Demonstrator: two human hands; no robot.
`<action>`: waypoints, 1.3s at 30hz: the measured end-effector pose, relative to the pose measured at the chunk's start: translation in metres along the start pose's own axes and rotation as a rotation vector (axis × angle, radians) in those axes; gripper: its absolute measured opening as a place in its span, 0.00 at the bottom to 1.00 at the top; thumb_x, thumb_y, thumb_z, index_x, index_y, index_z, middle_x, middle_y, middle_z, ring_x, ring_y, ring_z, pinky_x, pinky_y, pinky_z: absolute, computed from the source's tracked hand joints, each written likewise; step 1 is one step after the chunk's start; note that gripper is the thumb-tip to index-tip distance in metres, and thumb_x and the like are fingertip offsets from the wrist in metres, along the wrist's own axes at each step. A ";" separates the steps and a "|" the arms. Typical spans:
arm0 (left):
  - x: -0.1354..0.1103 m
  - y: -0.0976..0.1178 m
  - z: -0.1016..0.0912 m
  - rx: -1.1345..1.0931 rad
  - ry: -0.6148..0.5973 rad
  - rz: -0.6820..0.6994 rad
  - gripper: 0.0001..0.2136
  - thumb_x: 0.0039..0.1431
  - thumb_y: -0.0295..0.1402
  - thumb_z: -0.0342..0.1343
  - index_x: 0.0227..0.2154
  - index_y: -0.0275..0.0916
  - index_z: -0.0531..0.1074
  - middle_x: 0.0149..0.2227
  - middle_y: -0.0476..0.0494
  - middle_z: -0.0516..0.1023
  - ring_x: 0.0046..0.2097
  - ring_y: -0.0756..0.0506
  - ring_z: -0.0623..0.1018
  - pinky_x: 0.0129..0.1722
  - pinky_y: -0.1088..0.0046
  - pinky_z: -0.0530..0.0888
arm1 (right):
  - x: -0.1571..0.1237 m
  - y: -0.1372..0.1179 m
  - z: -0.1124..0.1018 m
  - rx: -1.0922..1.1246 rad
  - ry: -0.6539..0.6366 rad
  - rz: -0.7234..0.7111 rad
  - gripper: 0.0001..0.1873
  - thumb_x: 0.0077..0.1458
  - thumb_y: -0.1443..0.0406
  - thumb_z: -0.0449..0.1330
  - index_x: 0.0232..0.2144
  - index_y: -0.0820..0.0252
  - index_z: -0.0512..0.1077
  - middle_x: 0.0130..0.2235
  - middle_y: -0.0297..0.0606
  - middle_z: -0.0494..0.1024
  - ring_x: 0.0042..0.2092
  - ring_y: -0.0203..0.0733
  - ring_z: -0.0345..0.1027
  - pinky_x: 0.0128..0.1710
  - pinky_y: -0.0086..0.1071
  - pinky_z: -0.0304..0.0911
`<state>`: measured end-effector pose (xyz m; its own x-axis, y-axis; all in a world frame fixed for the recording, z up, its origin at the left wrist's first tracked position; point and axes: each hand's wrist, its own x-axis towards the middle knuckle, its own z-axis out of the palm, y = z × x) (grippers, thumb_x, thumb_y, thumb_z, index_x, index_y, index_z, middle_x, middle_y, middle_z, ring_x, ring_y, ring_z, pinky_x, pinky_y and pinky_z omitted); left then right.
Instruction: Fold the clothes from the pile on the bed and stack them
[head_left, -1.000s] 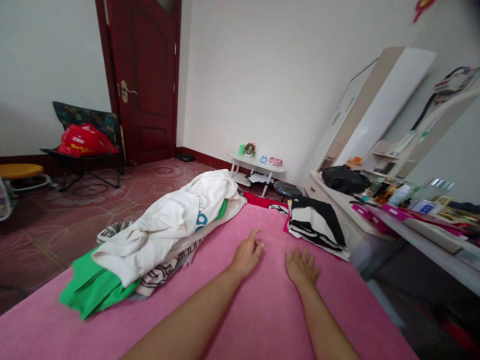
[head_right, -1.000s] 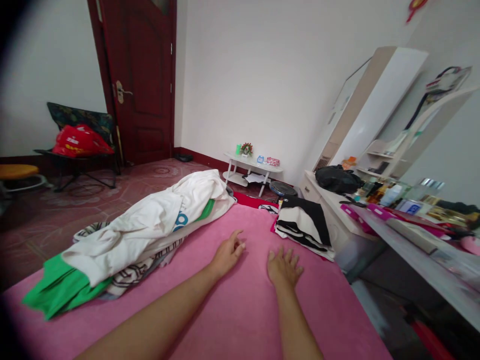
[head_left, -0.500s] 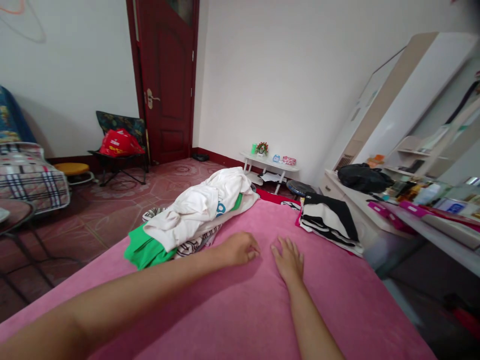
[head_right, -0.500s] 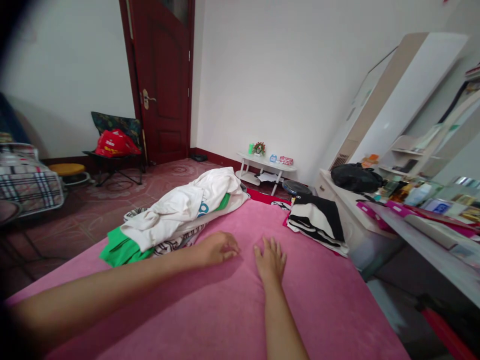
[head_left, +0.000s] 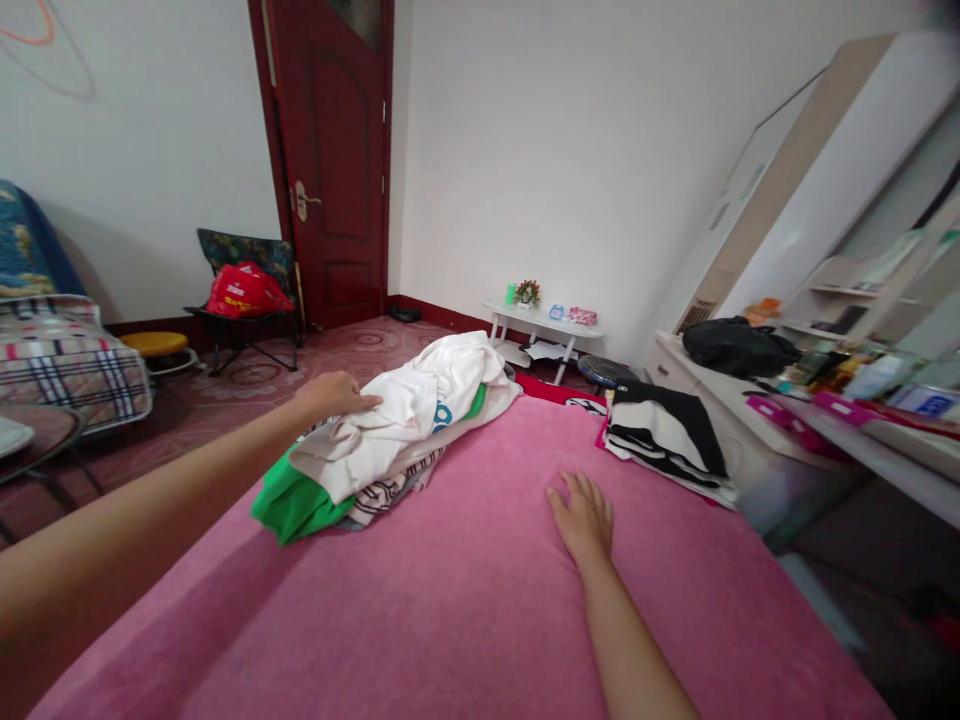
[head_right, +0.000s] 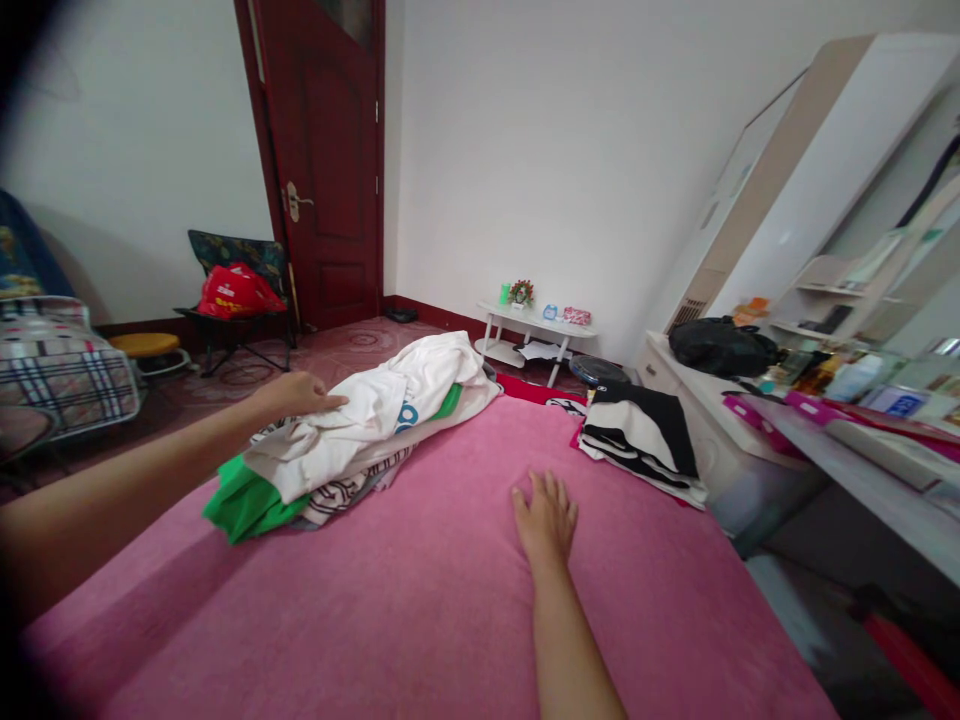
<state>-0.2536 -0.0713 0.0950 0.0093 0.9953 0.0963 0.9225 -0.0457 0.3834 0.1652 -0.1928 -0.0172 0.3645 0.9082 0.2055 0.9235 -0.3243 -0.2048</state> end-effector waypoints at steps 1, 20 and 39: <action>0.002 0.001 0.001 0.036 -0.027 0.010 0.19 0.41 0.51 0.59 0.14 0.38 0.69 0.16 0.47 0.67 0.25 0.46 0.69 0.25 0.75 0.57 | 0.000 0.000 0.000 0.005 0.006 0.000 0.27 0.58 0.55 0.46 0.58 0.55 0.61 0.63 0.40 0.58 0.64 0.49 0.46 0.60 0.49 0.42; -0.177 0.212 0.137 -0.377 -0.679 1.211 0.20 0.51 0.45 0.59 0.43 0.37 0.74 0.40 0.38 0.73 0.40 0.41 0.74 0.37 0.69 0.70 | 0.012 0.049 -0.017 1.621 0.090 0.360 0.35 0.51 0.41 0.45 0.44 0.64 0.69 0.47 0.51 0.74 0.50 0.47 0.70 0.47 0.38 0.66; -0.159 0.204 0.179 -1.020 -0.798 0.548 0.08 0.55 0.31 0.51 0.33 0.34 0.74 0.23 0.49 0.72 0.24 0.50 0.74 0.24 0.76 0.69 | 0.010 0.022 -0.015 0.721 -0.034 -0.045 0.36 0.38 0.60 0.61 0.53 0.64 0.67 0.40 0.43 0.78 0.39 0.46 0.72 0.38 0.35 0.66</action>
<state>0.0026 -0.2236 -0.0067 0.8027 0.5950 0.0402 0.0518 -0.1368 0.9892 0.1906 -0.1949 -0.0049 0.3134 0.9281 0.2012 0.6249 -0.0420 -0.7796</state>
